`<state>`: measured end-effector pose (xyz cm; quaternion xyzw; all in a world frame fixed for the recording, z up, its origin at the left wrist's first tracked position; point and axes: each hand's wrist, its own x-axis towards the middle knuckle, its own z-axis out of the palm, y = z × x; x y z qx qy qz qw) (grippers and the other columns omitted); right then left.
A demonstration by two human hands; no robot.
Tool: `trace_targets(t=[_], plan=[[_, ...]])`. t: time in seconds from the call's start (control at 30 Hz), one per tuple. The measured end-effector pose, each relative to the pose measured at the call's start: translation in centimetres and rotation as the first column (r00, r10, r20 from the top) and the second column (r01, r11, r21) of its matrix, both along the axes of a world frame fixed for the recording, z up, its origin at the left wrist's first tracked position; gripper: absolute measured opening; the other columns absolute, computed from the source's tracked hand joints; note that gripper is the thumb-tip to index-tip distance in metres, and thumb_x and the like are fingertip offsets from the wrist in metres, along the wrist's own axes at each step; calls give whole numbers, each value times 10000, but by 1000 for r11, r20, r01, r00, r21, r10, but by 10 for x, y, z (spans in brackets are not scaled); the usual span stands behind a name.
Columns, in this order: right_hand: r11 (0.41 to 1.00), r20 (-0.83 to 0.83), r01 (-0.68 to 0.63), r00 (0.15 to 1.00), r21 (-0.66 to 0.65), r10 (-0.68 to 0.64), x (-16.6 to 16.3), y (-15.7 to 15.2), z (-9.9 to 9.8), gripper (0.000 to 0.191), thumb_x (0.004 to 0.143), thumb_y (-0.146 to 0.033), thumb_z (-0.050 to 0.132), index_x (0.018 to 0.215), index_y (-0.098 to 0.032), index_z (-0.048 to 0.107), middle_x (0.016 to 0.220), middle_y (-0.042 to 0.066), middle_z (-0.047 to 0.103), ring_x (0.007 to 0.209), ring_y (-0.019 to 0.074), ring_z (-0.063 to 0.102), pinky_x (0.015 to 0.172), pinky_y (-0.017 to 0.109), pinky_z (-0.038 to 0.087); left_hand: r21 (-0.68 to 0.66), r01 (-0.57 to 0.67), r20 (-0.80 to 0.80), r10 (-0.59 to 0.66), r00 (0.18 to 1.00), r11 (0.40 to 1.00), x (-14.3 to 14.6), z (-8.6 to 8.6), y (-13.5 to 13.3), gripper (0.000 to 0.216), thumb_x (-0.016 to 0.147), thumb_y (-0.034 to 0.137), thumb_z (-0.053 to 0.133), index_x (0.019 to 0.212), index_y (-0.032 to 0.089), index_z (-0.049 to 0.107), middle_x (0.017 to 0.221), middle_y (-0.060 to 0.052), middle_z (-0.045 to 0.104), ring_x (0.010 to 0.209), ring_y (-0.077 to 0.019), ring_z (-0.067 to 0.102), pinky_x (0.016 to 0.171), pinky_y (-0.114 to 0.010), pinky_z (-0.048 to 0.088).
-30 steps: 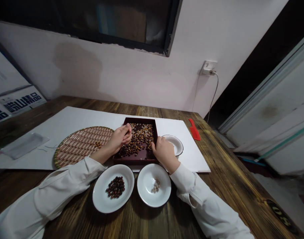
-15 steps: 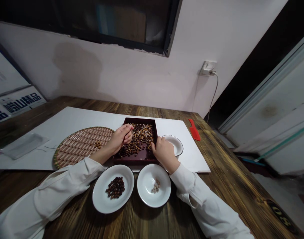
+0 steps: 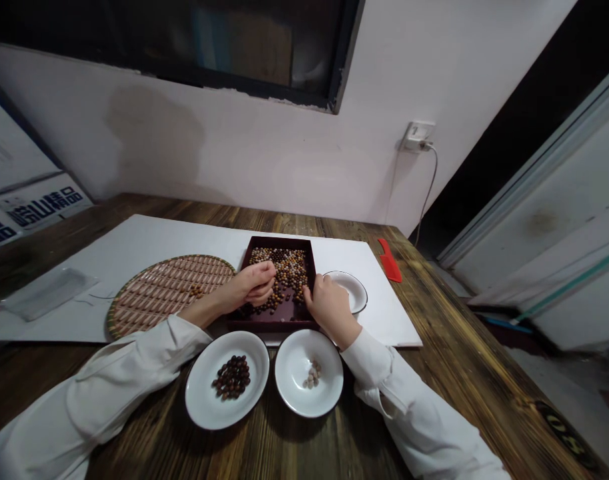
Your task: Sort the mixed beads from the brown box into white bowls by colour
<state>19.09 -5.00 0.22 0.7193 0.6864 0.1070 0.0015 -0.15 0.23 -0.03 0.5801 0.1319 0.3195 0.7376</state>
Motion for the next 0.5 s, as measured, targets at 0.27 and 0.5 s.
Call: trace_targets(t=[0.27,0.5], plan=[[1000,-14,4,1000,-19,-4,-1,0,1,346,979,-452,381,1051,-152,538,994,101,658,816,221,675,557,272,377,-144,305,-72,-317,946,942,-8,1,-3,356,857,440,633,754,216,376,463,122,273,366,-41,165,347,-142,167],[1000,-18,-7,1000,-6,7,0,0,1,336,978,-440,386,1037,-149,544,973,95,663,826,229,678,558,282,381,-295,515,-84,-559,825,805,-19,9,-8,370,797,462,693,719,218,426,459,107,249,367,-49,136,349,-171,125]])
